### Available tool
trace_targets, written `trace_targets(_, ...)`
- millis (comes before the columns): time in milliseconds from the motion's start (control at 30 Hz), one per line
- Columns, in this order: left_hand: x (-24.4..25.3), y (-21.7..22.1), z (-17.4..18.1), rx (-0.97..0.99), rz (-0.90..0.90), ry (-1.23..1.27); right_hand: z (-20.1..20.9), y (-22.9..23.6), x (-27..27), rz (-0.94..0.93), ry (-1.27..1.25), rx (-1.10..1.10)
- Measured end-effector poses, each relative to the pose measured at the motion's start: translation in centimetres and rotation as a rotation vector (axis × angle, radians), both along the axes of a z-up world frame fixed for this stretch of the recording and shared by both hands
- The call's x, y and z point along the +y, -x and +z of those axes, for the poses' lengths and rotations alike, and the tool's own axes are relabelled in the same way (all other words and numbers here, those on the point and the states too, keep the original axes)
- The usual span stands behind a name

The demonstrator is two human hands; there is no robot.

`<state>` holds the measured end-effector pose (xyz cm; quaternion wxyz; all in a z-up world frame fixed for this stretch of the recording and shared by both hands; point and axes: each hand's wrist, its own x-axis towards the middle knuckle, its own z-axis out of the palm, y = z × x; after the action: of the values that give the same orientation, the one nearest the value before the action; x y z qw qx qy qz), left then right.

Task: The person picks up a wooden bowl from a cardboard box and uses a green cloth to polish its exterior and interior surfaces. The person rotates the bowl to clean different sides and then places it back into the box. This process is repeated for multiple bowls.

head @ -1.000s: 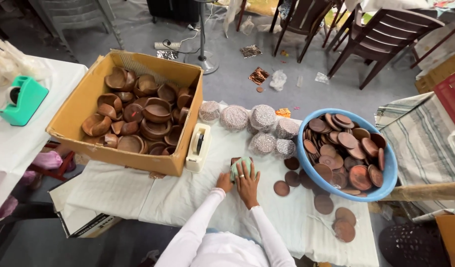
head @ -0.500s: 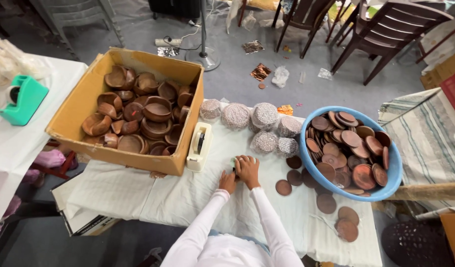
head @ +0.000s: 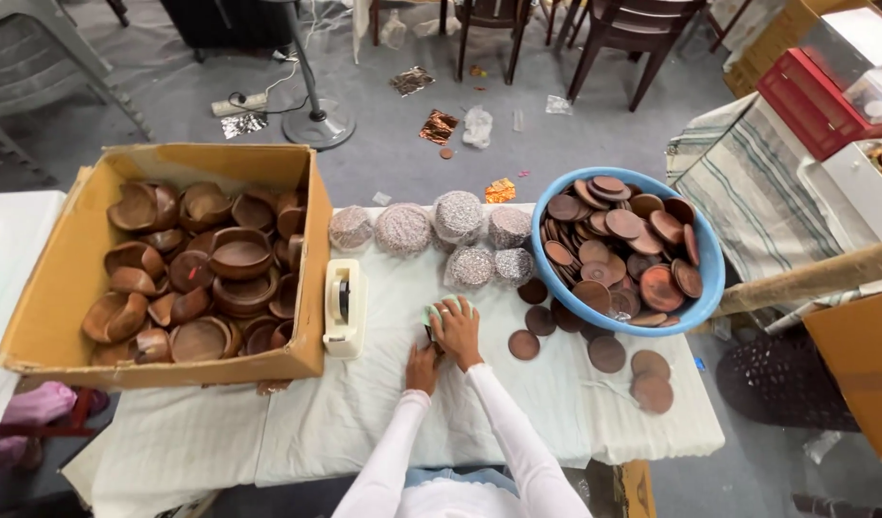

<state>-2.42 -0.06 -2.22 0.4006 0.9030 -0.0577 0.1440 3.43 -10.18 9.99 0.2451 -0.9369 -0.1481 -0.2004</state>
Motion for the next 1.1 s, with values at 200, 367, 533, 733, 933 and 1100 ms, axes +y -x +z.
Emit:
trace_targets(200, -0.3, 0.7, -0.1, 0.011, 0.103, -0.068, -1.2, -4.0, 1.4, -0.077, 0.201, 0.322)
trace_targets(367, 0.4, -0.9, 1.1, 0.100, 0.151, -0.074, -0.6, -2.7, 1.3, 0.077, 0.157, 0.220)
trace_targets(533, 1.1, -0.8, 0.0, 0.103, 0.109, -0.083, 1.5, 0.9, 0.2, 0.256, 0.061, -0.067)
trace_targets(733, 0.6, 1.8, -2.2, -0.065, 0.012, -0.201, -1.5, 3.4, -2.6, 0.345, 0.131, -0.155)
trace_targets(933, 0.1, 3.5, -1.8, -0.178, 0.013, -0.287, -2.6, 4.4, -4.0, 0.256, 0.167, -0.075)
trace_targets(1100, 0.1, 3.4, -1.2, 0.136, -0.069, -0.492, -3.0, 6.1, -1.4, 0.093, 0.119, -0.127)
